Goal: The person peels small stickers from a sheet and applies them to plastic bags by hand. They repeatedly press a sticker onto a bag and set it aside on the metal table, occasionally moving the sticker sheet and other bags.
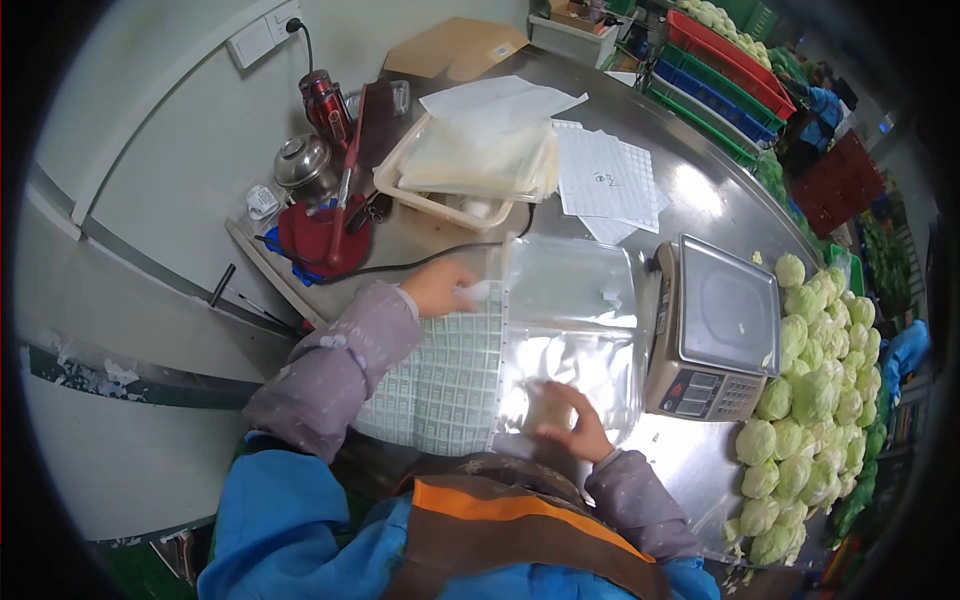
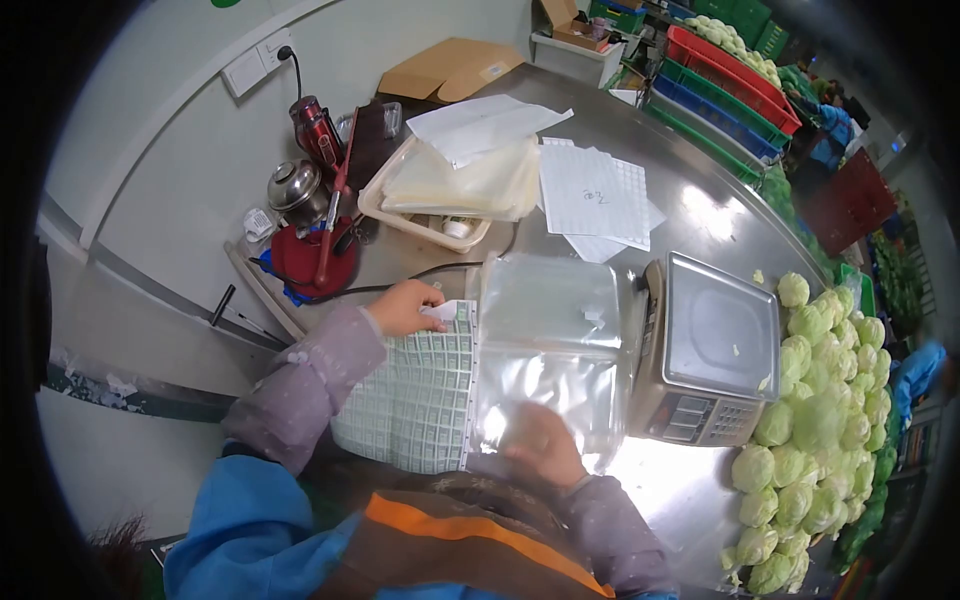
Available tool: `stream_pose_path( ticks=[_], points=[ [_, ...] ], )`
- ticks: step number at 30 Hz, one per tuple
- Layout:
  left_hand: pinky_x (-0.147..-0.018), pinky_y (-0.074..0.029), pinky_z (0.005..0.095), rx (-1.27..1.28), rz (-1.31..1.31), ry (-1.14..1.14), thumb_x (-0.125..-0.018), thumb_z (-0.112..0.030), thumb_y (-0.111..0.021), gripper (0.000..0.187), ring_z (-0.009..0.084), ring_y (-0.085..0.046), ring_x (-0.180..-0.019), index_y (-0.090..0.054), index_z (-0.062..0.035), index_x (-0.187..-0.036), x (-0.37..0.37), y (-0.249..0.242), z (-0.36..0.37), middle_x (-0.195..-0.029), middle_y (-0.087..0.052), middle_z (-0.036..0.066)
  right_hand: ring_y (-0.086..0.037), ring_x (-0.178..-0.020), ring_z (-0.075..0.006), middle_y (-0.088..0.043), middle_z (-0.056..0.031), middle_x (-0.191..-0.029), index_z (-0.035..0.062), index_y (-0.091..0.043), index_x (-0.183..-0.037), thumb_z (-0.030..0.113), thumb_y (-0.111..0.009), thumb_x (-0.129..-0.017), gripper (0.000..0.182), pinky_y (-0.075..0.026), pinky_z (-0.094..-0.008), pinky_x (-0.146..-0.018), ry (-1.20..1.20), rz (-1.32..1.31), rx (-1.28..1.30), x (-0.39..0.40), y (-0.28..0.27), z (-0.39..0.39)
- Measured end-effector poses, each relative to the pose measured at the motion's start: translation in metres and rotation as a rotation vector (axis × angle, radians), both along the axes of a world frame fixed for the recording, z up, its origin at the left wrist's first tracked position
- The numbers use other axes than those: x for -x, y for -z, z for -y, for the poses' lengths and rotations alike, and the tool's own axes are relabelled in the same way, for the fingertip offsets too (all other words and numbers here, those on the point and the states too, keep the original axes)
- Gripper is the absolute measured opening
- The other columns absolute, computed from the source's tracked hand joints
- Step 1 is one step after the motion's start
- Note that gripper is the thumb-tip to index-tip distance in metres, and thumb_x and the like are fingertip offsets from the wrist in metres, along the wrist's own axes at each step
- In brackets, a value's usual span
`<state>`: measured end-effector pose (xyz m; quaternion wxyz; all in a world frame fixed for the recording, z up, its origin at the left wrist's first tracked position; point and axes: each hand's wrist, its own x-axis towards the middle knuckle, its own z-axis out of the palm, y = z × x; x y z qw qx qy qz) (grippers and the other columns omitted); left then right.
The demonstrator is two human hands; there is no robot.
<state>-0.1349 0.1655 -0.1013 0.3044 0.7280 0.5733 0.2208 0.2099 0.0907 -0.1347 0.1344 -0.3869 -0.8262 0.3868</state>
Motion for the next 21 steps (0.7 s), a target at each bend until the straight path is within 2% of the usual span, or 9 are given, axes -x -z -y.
stream_pose_path(
  ticks=[1,3,7,9,10,15,18,20,21],
  points=[
    [-0.064,-0.045,0.0340,-0.038,0.013,0.059,-0.069,-0.021,-0.077,0.028,0.0263,-0.061,-0.067,-0.066,-0.0017,-0.086,-0.007,-0.012,0.007,-0.075,-0.065,0.015,-0.044,-0.125,-0.0261,-0.052,-0.0108,-0.128,0.0040,-0.051,-0.126,0.032,-0.069,-0.078,0.058,-0.033,-0.0391,-0.104,0.181,-0.294,0.235,0.004,-0.004,-0.009],
    [-0.065,-0.045,0.0348,0.072,-0.007,0.046,-0.070,-0.021,-0.076,0.028,0.0271,-0.061,-0.068,-0.066,-0.0013,-0.086,-0.025,-0.048,0.017,-0.076,-0.064,0.014,-0.051,-0.114,-0.0197,-0.058,-0.0117,-0.117,-0.0012,-0.050,-0.124,0.020,-0.067,-0.082,0.050,-0.039,-0.0317,-0.096,0.316,-0.650,0.427,0.033,-0.050,-0.036],
    [-0.067,-0.046,0.0371,-0.038,-0.142,0.119,-0.069,-0.024,-0.076,0.030,0.0303,-0.061,-0.072,-0.066,-0.0037,-0.088,-0.050,-0.072,0.026,-0.078,-0.064,0.014,-0.057,-0.097,-0.0147,-0.063,-0.0090,-0.101,-0.0026,-0.058,-0.114,0.012,-0.065,-0.084,0.034,-0.045,-0.0299,-0.083,0.344,-0.690,0.553,0.077,-0.074,-0.065],
    [-0.068,-0.046,0.0378,-0.083,-0.182,0.113,-0.069,-0.024,-0.076,0.031,0.0315,-0.062,-0.074,-0.065,-0.0048,-0.090,-0.053,-0.078,0.030,-0.080,-0.064,0.015,-0.058,-0.074,-0.0113,-0.065,-0.0041,-0.080,-0.0042,-0.066,-0.098,0.010,-0.066,-0.084,0.020,-0.047,-0.0255,-0.068,0.266,-0.462,0.516,0.083,-0.071,-0.071],
    [-0.069,-0.047,0.0384,-0.074,-0.170,0.092,-0.068,-0.024,-0.077,0.033,0.0315,-0.062,-0.075,-0.065,-0.0053,-0.092,-0.053,-0.083,0.033,-0.080,-0.064,0.015,-0.056,-0.062,-0.0090,-0.063,-0.0009,-0.067,-0.0051,-0.068,-0.085,0.009,-0.067,-0.083,0.014,-0.045,-0.0231,-0.058,0.292,-0.570,0.427,0.086,-0.071,-0.067],
    [-0.071,-0.047,0.0366,-0.066,-0.014,0.071,-0.065,-0.021,-0.080,0.038,0.0266,-0.064,-0.079,-0.062,-0.0038,-0.095,-0.009,-0.094,0.035,-0.081,-0.066,0.013,-0.056,-0.067,-0.0065,-0.065,-0.0025,-0.072,-0.0031,-0.069,-0.083,0.005,-0.069,-0.081,0.008,-0.044,-0.0209,-0.061,0.384,-0.594,0.027,0.065,-0.090,-0.069],
    [-0.073,-0.048,0.0327,0.133,-0.026,0.197,-0.067,-0.016,-0.080,0.038,0.0184,-0.064,-0.081,-0.063,-0.0017,-0.097,0.022,-0.081,0.029,-0.084,-0.068,0.009,-0.056,-0.068,-0.0077,-0.065,-0.0028,-0.076,-0.0015,-0.068,-0.095,0.007,-0.065,-0.085,0.013,-0.045,-0.0215,-0.062,0.353,-0.592,0.031,0.045,-0.096,-0.085],
    [-0.076,-0.048,0.0293,0.228,0.072,0.124,-0.073,-0.014,-0.077,0.033,0.0126,-0.063,-0.083,-0.064,-0.0017,-0.101,0.038,-0.073,0.020,-0.088,-0.068,0.007,-0.058,-0.074,-0.0109,-0.065,-0.0058,-0.092,0.0012,-0.060,-0.111,0.013,-0.058,-0.091,0.023,-0.046,-0.0235,-0.065,0.423,-0.812,0.288,0.044,-0.098,-0.094],
    [-0.078,-0.049,0.0301,0.351,0.222,-0.020,-0.079,-0.015,-0.074,0.032,0.0112,-0.062,-0.085,-0.063,-0.0009,-0.106,0.049,-0.075,0.012,-0.094,-0.068,0.007,-0.057,-0.079,-0.0124,-0.060,-0.0064,-0.103,0.0047,-0.050,-0.123,0.019,-0.051,-0.095,0.031,-0.046,-0.0254,-0.067,0.413,-0.819,0.257,0.045,-0.111,-0.090]
  ],
)
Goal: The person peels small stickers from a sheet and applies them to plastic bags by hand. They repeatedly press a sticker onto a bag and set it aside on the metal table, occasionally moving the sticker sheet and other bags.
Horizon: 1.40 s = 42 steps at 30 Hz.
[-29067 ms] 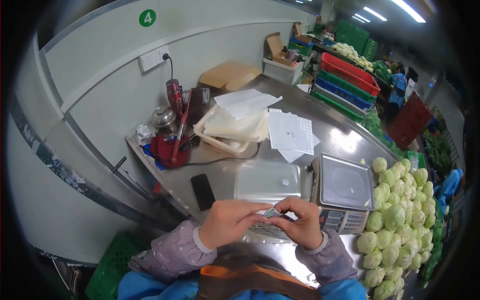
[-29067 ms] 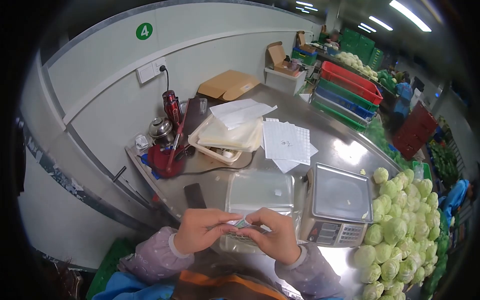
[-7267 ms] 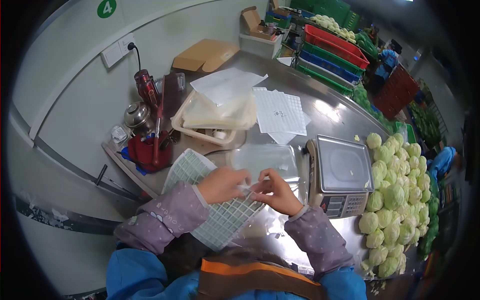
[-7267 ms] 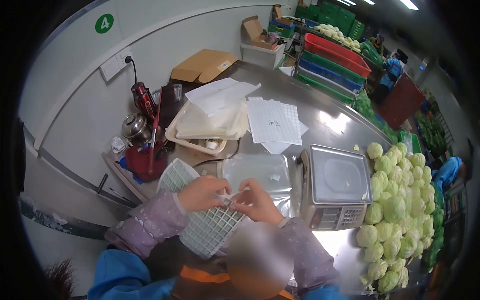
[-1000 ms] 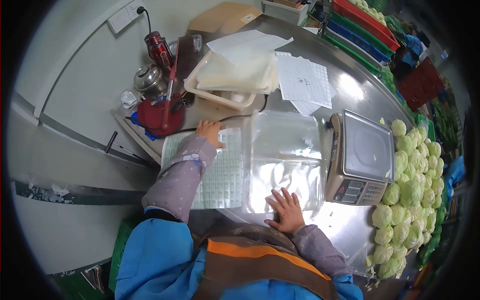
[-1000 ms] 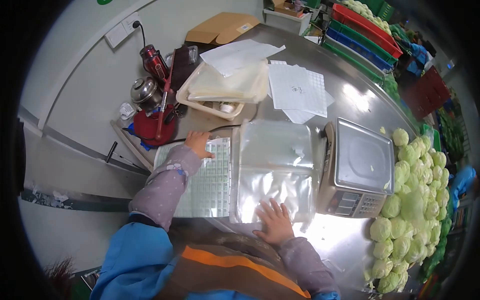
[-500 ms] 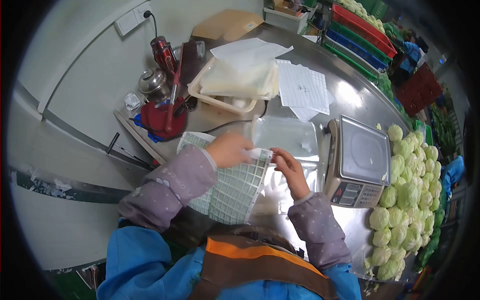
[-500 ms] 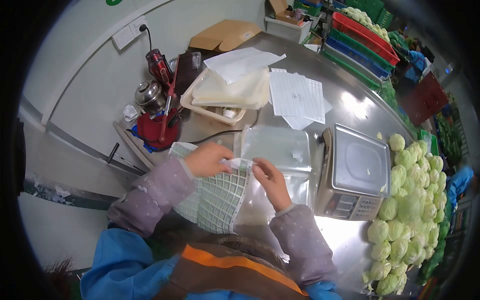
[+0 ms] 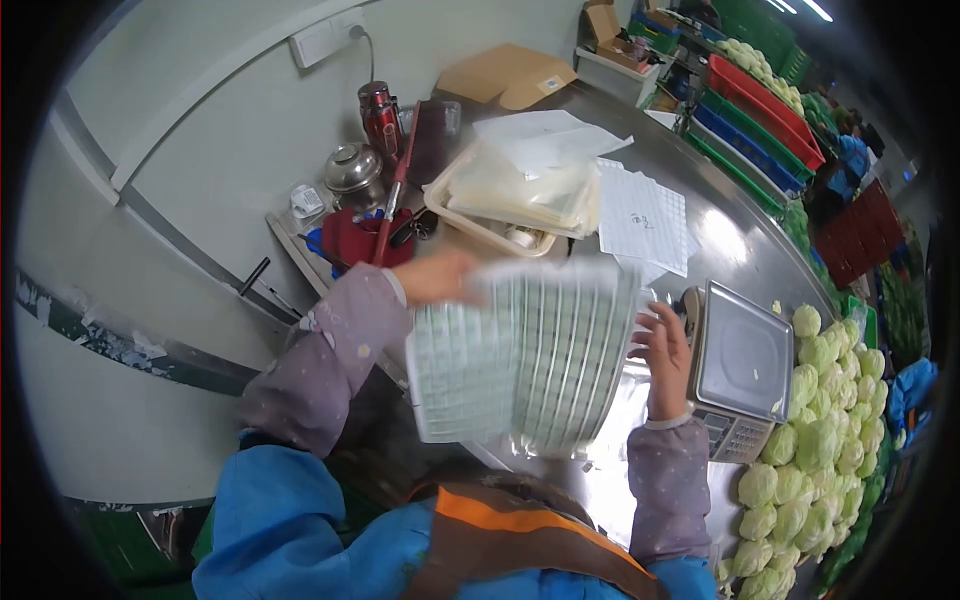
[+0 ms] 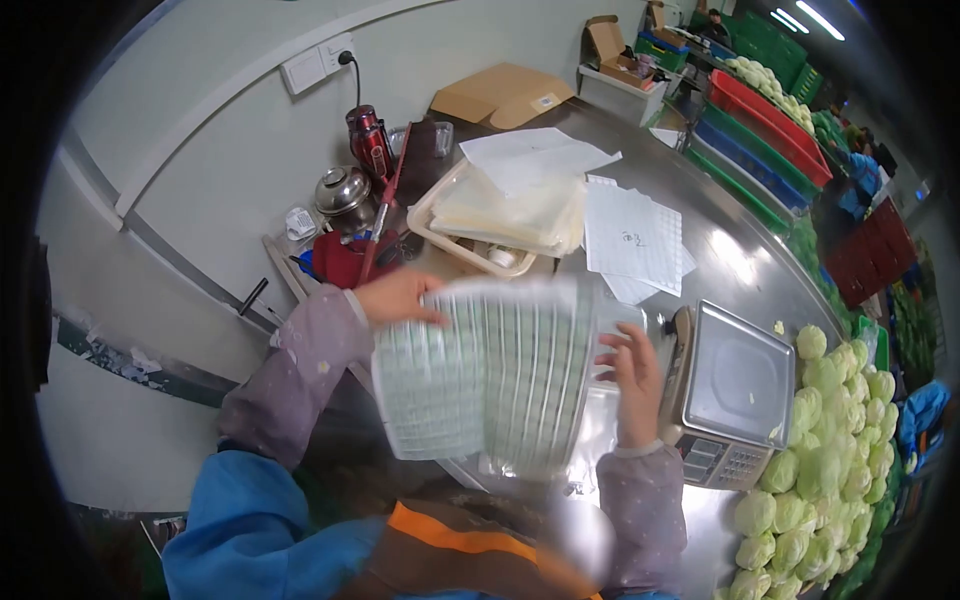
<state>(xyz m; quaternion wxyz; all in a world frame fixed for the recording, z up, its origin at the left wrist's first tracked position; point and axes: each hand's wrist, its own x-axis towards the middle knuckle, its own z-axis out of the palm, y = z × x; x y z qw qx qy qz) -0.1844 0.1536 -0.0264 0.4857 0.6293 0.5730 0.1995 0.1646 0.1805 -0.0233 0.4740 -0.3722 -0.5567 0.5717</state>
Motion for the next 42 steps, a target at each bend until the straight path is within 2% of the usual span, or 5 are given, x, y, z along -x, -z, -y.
stream_pose_path(
  ticks=[5,12,23,30,42],
  points=[
    [-0.081,-0.051,0.0369,-0.170,0.872,-0.872,-0.087,-0.011,-0.063,0.029,0.0215,-0.064,-0.089,-0.057,0.0032,-0.112,0.047,0.006,-0.036,-0.103,-0.065,0.012,-0.057,-0.068,-0.0111,-0.061,-0.0054,-0.086,0.0007,-0.056,-0.110,0.023,-0.052,-0.094,0.028,-0.045,-0.0231,-0.058,0.129,0.227,0.130,-0.026,0.050,0.022],
    [-0.070,-0.050,0.0364,-0.307,0.703,-1.389,-0.084,-0.013,-0.068,0.027,0.0189,-0.064,-0.081,-0.063,0.0010,-0.106,0.016,0.100,-0.107,-0.096,-0.067,0.010,-0.063,-0.064,-0.0164,-0.062,-0.0095,-0.091,-0.0034,-0.060,-0.098,0.001,-0.062,-0.082,0.017,-0.048,-0.0233,-0.051,-0.036,0.255,0.306,-0.030,0.110,0.072],
    [-0.107,-0.026,0.0461,-0.523,-0.522,-0.514,-0.072,-0.035,-0.074,0.084,0.0345,-0.030,-0.132,-0.032,-0.0064,-0.138,-0.053,0.091,0.045,-0.138,-0.039,0.018,-0.062,-0.074,-0.0187,-0.063,-0.0100,-0.090,-0.0009,-0.060,-0.099,0.009,-0.066,-0.082,0.021,-0.047,-0.0278,-0.060,0.027,0.626,0.003,-0.071,0.137,0.094],
    [-0.111,-0.020,0.0476,-0.487,-0.264,-0.032,-0.068,-0.032,-0.077,0.088,0.0347,-0.024,-0.136,-0.032,-0.0060,-0.140,-0.169,0.109,0.110,-0.142,-0.032,0.020,-0.035,-0.126,-0.0382,-0.041,-0.0177,-0.135,0.0078,-0.046,-0.130,0.020,-0.070,-0.074,0.063,-0.027,-0.0513,-0.104,-0.154,1.391,-0.615,-0.070,0.139,0.087],
    [-0.107,-0.030,0.0379,-0.055,0.042,-0.710,-0.065,-0.018,-0.079,0.100,0.0338,-0.035,-0.130,-0.018,0.0009,-0.142,-0.185,0.167,0.052,-0.138,-0.035,0.023,-0.035,-0.125,-0.0457,-0.034,-0.0318,-0.135,-0.0036,-0.023,-0.138,0.012,-0.066,-0.075,0.078,-0.032,-0.0449,-0.105,0.257,1.066,-0.167,-0.091,0.161,0.031]
  ],
)
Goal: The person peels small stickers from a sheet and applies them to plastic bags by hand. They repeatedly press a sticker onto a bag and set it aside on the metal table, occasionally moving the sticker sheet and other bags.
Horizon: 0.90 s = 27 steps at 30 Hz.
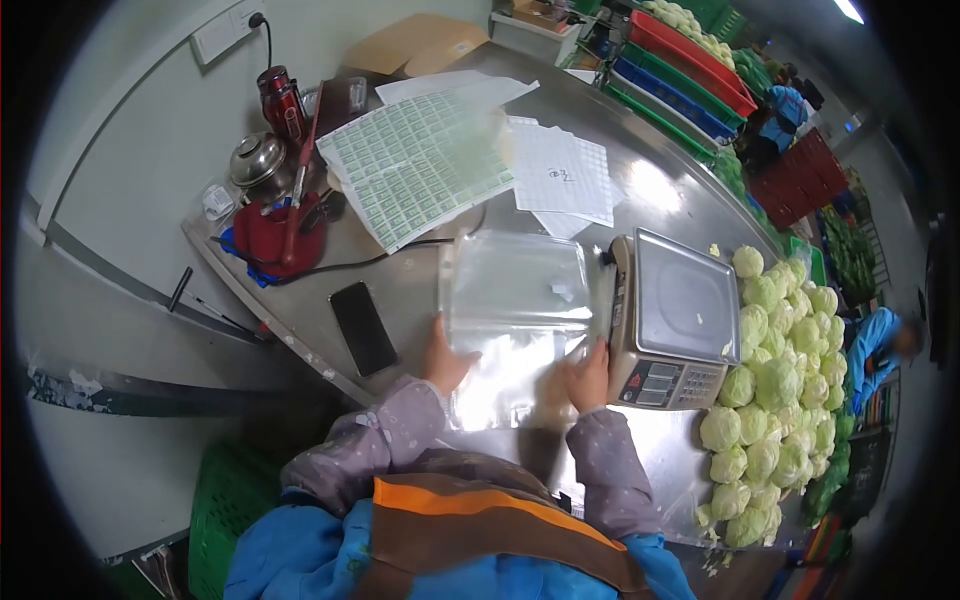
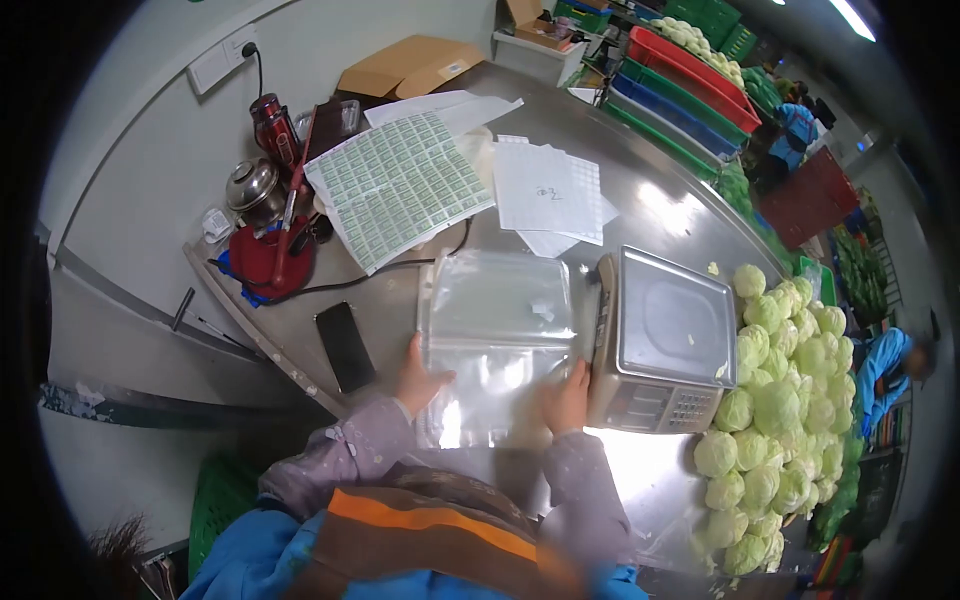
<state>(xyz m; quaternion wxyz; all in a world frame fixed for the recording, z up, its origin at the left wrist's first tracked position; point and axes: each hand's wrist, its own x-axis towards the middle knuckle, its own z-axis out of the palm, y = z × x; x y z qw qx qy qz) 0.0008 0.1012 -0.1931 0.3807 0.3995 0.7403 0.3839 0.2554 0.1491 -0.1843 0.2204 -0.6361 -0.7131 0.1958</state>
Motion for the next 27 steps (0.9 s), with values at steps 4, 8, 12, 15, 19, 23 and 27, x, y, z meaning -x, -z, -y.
stream_pose_path(
  ticks=[4,8,12,15,19,23,27],
  points=[
    [-0.105,-0.031,0.0354,-0.051,0.271,-0.095,-0.067,-0.014,-0.078,0.097,0.0296,-0.038,-0.128,-0.018,0.0015,-0.142,0.008,0.010,-0.012,-0.137,-0.038,0.020,-0.045,-0.117,-0.0447,-0.043,-0.0320,-0.127,-0.0020,-0.027,-0.137,0.020,-0.072,-0.071,0.083,-0.040,-0.0437,-0.096,0.183,-0.026,0.071,0.023,0.008,-0.024],
    [-0.100,-0.036,0.0329,0.003,0.520,-0.159,-0.072,-0.008,-0.072,0.086,0.0247,-0.042,-0.123,-0.021,0.0003,-0.140,0.028,-0.004,-0.024,-0.136,-0.040,0.016,-0.054,-0.110,-0.0382,-0.053,-0.0258,-0.123,-0.0033,-0.030,-0.137,0.026,-0.070,-0.071,0.083,-0.044,-0.0386,-0.093,0.090,0.176,0.157,0.028,-0.010,-0.039],
    [-0.088,-0.042,0.0316,0.009,0.683,-0.198,-0.070,-0.007,-0.072,0.062,0.0206,-0.056,-0.103,-0.042,0.0007,-0.123,0.050,-0.009,-0.034,-0.113,-0.058,0.013,-0.064,-0.095,-0.0278,-0.066,-0.0213,-0.102,-0.0088,-0.035,-0.135,0.032,-0.069,-0.072,0.082,-0.046,-0.0303,-0.085,0.238,-0.311,0.234,0.011,0.001,-0.076],
    [-0.079,-0.045,0.0320,-0.025,0.627,-0.198,-0.068,-0.007,-0.071,0.044,0.0192,-0.060,-0.090,-0.052,-0.0010,-0.107,0.045,0.000,-0.038,-0.100,-0.063,0.010,-0.064,-0.092,-0.0307,-0.066,-0.0211,-0.095,-0.0079,-0.065,-0.098,0.038,-0.076,-0.068,0.056,-0.048,-0.0355,-0.081,0.279,-0.201,0.289,0.020,0.011,-0.098],
    [-0.072,-0.047,0.0320,-0.073,0.541,-0.217,-0.066,-0.007,-0.071,0.037,0.0193,-0.060,-0.084,-0.057,-0.0014,-0.100,0.042,0.011,-0.041,-0.094,-0.064,0.009,-0.065,-0.086,-0.0282,-0.067,-0.0205,-0.090,-0.0078,-0.066,-0.097,0.048,-0.081,-0.061,0.068,-0.049,-0.0361,-0.077,0.189,-0.372,0.483,0.019,0.029,-0.108],
    [-0.074,-0.047,0.0334,-0.045,0.561,-0.170,-0.065,-0.011,-0.073,0.043,0.0213,-0.060,-0.087,-0.055,0.0007,-0.103,0.050,0.022,-0.042,-0.096,-0.062,0.012,-0.062,-0.093,-0.0307,-0.064,-0.0218,-0.095,-0.0103,-0.060,-0.105,0.043,-0.082,-0.061,0.073,-0.047,-0.0361,-0.083,0.178,-0.194,0.209,0.026,-0.011,-0.084],
    [-0.090,-0.043,0.0358,0.030,0.522,0.007,-0.066,-0.016,-0.077,0.064,0.0251,-0.053,-0.106,-0.045,0.0025,-0.117,0.028,0.013,-0.045,-0.113,-0.056,0.017,-0.049,-0.114,-0.0398,-0.048,-0.0300,-0.122,-0.0110,-0.039,-0.127,0.033,-0.079,-0.065,0.086,-0.039,-0.0392,-0.098,0.187,-0.213,-0.060,0.000,0.028,-0.075]
  ],
)
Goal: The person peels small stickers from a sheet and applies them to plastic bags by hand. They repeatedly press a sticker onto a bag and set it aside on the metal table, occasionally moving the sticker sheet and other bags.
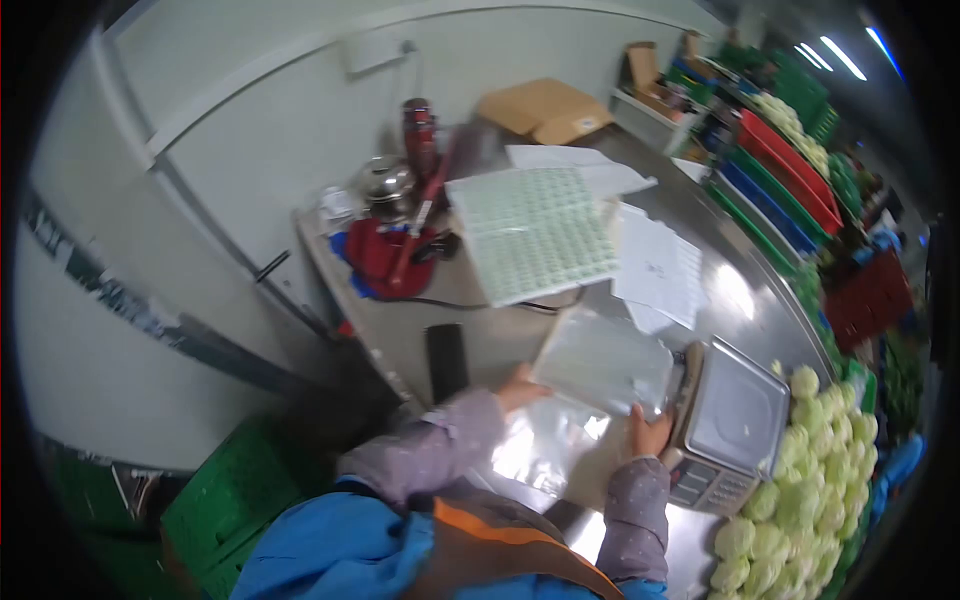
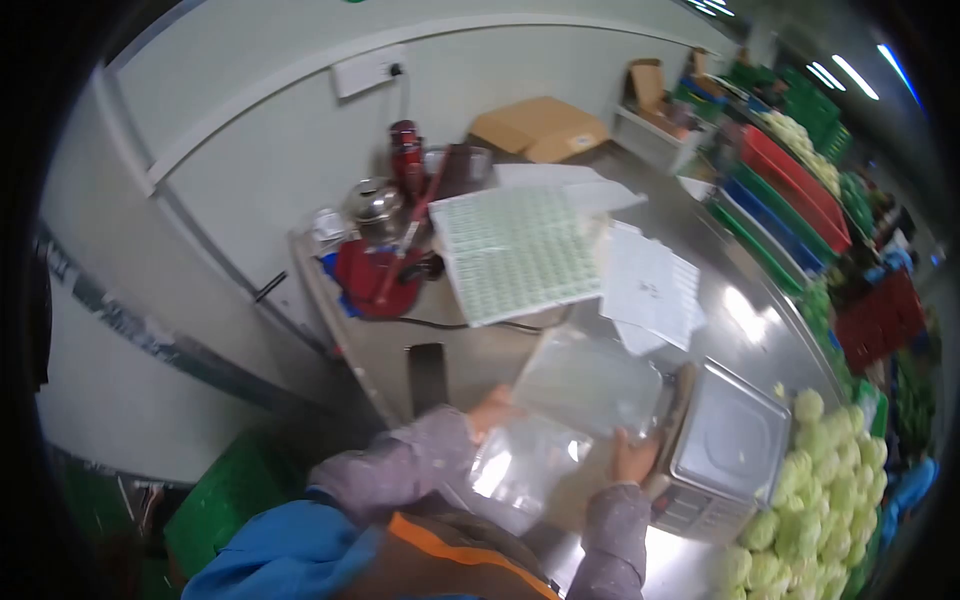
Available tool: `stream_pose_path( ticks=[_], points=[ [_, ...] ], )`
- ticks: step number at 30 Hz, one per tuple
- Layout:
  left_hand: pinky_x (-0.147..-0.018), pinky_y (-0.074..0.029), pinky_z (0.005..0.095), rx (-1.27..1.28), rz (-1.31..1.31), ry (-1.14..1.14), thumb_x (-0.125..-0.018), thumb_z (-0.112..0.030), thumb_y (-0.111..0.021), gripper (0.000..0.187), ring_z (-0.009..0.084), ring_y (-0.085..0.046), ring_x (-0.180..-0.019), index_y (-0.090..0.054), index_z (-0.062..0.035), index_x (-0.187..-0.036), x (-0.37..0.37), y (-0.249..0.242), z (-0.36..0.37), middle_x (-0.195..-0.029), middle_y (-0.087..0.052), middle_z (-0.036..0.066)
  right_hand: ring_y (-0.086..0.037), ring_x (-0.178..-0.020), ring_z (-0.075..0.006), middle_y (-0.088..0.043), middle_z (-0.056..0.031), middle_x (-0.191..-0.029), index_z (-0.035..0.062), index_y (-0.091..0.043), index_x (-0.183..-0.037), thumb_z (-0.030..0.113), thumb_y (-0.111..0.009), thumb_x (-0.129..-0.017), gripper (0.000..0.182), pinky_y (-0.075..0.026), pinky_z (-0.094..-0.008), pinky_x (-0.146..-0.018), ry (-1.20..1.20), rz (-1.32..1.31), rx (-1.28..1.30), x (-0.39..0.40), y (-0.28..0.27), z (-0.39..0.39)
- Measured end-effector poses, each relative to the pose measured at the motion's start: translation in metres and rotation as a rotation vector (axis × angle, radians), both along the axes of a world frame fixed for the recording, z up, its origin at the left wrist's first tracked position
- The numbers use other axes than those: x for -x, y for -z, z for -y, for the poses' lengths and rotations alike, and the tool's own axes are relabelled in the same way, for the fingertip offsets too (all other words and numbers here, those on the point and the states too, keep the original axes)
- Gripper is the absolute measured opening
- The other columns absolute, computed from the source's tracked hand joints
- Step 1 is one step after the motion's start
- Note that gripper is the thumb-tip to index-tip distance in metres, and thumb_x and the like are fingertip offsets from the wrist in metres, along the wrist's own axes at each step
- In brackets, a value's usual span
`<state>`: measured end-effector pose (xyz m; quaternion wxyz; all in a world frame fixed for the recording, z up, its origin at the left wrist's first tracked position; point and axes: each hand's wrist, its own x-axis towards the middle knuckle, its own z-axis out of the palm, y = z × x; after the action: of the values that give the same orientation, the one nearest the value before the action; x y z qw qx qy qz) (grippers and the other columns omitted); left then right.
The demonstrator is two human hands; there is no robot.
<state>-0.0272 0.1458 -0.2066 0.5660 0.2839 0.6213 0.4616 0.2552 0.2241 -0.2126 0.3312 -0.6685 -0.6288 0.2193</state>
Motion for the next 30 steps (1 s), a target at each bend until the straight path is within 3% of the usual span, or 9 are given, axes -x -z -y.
stream_pose_path(
  ticks=[3,6,9,11,12,13,17,22,30],
  points=[
    [-0.104,-0.034,0.0376,0.072,-0.262,-0.078,-0.059,-0.030,-0.080,0.102,0.0374,-0.039,-0.128,-0.025,0.0049,-0.139,-0.024,0.037,-0.014,-0.135,-0.042,0.026,-0.045,-0.119,-0.0372,-0.048,-0.0282,-0.125,-0.0078,-0.036,-0.130,0.034,-0.080,-0.063,0.090,-0.034,-0.0373,-0.101,0.083,0.206,0.087,0.000,0.020,-0.005],
    [-0.105,-0.034,0.0365,0.216,-0.419,-0.056,-0.060,-0.031,-0.079,0.101,0.0378,-0.039,-0.128,-0.026,0.0046,-0.139,-0.008,-0.020,-0.007,-0.135,-0.041,0.027,-0.051,-0.115,-0.0363,-0.050,-0.0285,-0.125,-0.0089,-0.029,-0.135,0.032,-0.080,-0.063,0.097,-0.037,-0.0355,-0.099,0.165,-0.001,0.166,0.000,0.007,-0.002],
    [-0.103,-0.036,0.0353,0.159,-0.282,-0.160,-0.059,-0.028,-0.080,0.097,0.0341,-0.045,-0.123,-0.031,0.0059,-0.136,-0.009,-0.009,-0.011,-0.131,-0.046,0.025,-0.051,-0.116,-0.0349,-0.051,-0.0282,-0.125,-0.0086,-0.029,-0.137,0.031,-0.078,-0.065,0.096,-0.038,-0.0350,-0.098,0.198,0.083,0.157,-0.007,0.056,-0.019],
    [-0.102,-0.037,0.0351,0.153,-0.113,-0.146,-0.058,-0.025,-0.080,0.095,0.0320,-0.046,-0.122,-0.034,0.0080,-0.133,-0.012,-0.016,-0.015,-0.129,-0.047,0.024,-0.051,-0.114,-0.0349,-0.052,-0.0281,-0.122,-0.0104,-0.039,-0.128,0.033,-0.076,-0.067,0.083,-0.038,-0.0373,-0.097,0.078,-0.080,0.240,0.010,0.019,-0.017],
    [-0.102,-0.037,0.0352,0.018,0.130,-0.062,-0.057,-0.023,-0.081,0.095,0.0329,-0.045,-0.122,-0.032,0.0101,-0.133,-0.004,-0.002,-0.016,-0.129,-0.046,0.026,-0.046,-0.122,-0.0358,-0.046,-0.0293,-0.129,-0.0088,-0.031,-0.135,0.032,-0.074,-0.069,0.089,-0.034,-0.0372,-0.102,0.057,-0.102,0.313,0.019,-0.005,-0.013],
    [-0.101,-0.038,0.0360,0.133,-0.031,-0.046,-0.058,-0.023,-0.080,0.093,0.0344,-0.046,-0.120,-0.033,0.0110,-0.131,-0.001,0.074,-0.039,-0.129,-0.045,0.028,-0.047,-0.120,-0.0361,-0.047,-0.0292,-0.128,-0.0098,-0.033,-0.132,0.031,-0.075,-0.068,0.086,-0.034,-0.0380,-0.102,0.060,-0.092,0.332,0.015,-0.011,-0.019],
    [-0.074,-0.052,0.0383,0.279,0.028,-0.077,-0.060,-0.021,-0.079,0.072,0.0285,-0.060,-0.094,-0.046,0.0129,-0.115,0.008,-0.034,-0.029,-0.107,-0.058,0.023,-0.053,-0.112,-0.0423,-0.054,-0.0321,-0.118,-0.0110,-0.039,-0.125,0.042,-0.070,-0.072,0.081,-0.042,-0.0411,-0.095,0.187,0.148,0.450,0.012,-0.027,-0.032],
    [-0.064,-0.053,0.0389,0.114,0.078,-0.027,-0.071,-0.009,-0.070,0.046,0.0276,-0.063,-0.080,-0.054,0.0049,-0.112,0.016,0.020,-0.038,-0.095,-0.061,0.014,-0.053,-0.112,-0.0428,-0.053,-0.0352,-0.116,-0.0148,-0.029,-0.130,0.043,-0.068,-0.075,0.089,-0.042,-0.0424,-0.096,0.357,0.126,0.356,0.034,0.005,-0.045],
    [-0.067,-0.048,0.0496,0.208,0.123,-0.029,-0.074,-0.018,-0.072,0.034,0.0253,-0.060,-0.086,-0.061,-0.0084,-0.104,0.029,-0.026,-0.024,-0.096,-0.062,0.007,-0.062,-0.099,-0.0367,-0.064,-0.0265,-0.103,-0.0087,-0.065,-0.097,0.047,-0.072,-0.072,0.062,-0.047,-0.0415,-0.082,0.120,-0.171,0.561,0.041,-0.009,-0.046]
  ],
)
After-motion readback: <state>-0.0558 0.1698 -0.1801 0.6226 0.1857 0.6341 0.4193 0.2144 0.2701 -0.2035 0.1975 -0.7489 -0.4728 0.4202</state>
